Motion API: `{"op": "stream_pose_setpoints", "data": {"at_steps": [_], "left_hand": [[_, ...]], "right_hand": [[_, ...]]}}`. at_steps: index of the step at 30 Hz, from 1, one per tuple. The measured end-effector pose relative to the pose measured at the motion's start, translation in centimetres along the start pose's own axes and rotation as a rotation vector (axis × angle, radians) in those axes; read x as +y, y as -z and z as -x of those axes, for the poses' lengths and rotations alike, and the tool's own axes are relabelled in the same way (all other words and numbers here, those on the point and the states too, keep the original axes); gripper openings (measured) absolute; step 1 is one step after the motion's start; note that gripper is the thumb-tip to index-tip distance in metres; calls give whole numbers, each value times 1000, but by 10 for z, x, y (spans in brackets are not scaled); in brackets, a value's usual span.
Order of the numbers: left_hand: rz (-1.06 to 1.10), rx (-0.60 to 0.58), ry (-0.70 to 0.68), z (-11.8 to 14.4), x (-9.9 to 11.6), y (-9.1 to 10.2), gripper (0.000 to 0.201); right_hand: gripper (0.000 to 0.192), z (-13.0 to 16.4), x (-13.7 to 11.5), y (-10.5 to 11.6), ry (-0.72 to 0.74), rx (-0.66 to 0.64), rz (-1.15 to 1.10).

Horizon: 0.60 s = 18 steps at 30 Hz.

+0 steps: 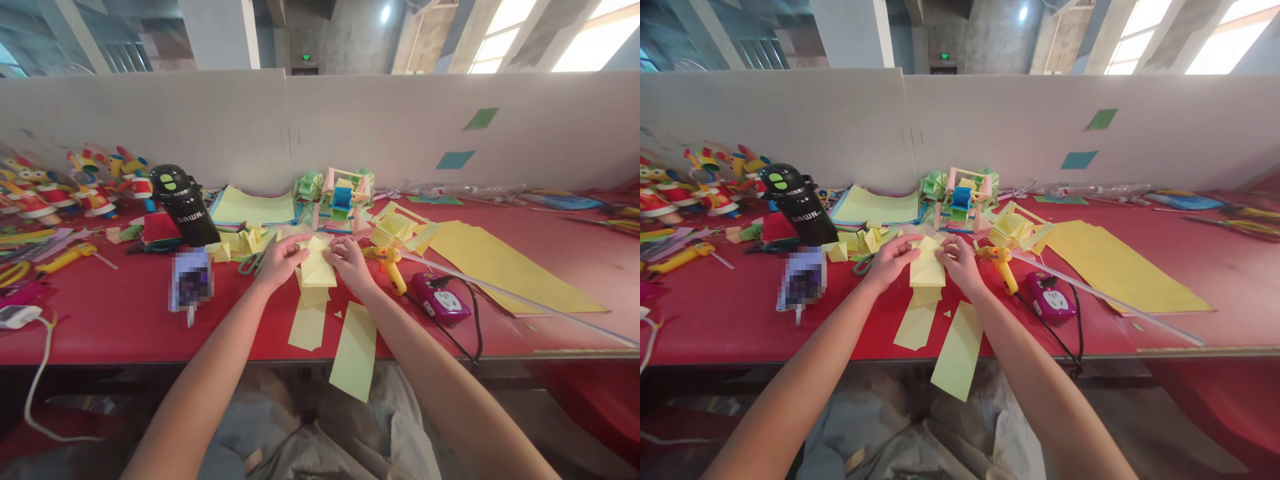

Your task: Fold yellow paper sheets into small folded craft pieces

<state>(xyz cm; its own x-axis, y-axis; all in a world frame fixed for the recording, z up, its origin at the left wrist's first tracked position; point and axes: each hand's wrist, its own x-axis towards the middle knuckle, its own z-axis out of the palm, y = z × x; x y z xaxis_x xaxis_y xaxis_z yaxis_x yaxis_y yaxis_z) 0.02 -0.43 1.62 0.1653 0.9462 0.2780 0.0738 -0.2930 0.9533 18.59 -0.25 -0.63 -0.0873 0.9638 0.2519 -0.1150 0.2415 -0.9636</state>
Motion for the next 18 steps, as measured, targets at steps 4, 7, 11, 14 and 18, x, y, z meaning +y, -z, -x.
{"op": "stream_pose_setpoints", "data": {"at_steps": [4, 7, 11, 14, 18], "left_hand": [[-21, 21, 25, -1, 1, 0, 23], [54, 60, 79, -2, 3, 3, 22], [382, -36, 175, -3, 5, 7, 28], [443, -106, 179, -3, 5, 6, 32], [211, -44, 125, -3, 1, 3, 26]], "right_hand": [[19, -1, -1, 0, -31, -12, -43], [28, -1, -2, 0, -92, -45, -158], [36, -1, -3, -1, -55, -48, -119], [33, -1, -2, 0, 17, -25, -17], [20, -1, -3, 2, 106, 20, 166]]}}
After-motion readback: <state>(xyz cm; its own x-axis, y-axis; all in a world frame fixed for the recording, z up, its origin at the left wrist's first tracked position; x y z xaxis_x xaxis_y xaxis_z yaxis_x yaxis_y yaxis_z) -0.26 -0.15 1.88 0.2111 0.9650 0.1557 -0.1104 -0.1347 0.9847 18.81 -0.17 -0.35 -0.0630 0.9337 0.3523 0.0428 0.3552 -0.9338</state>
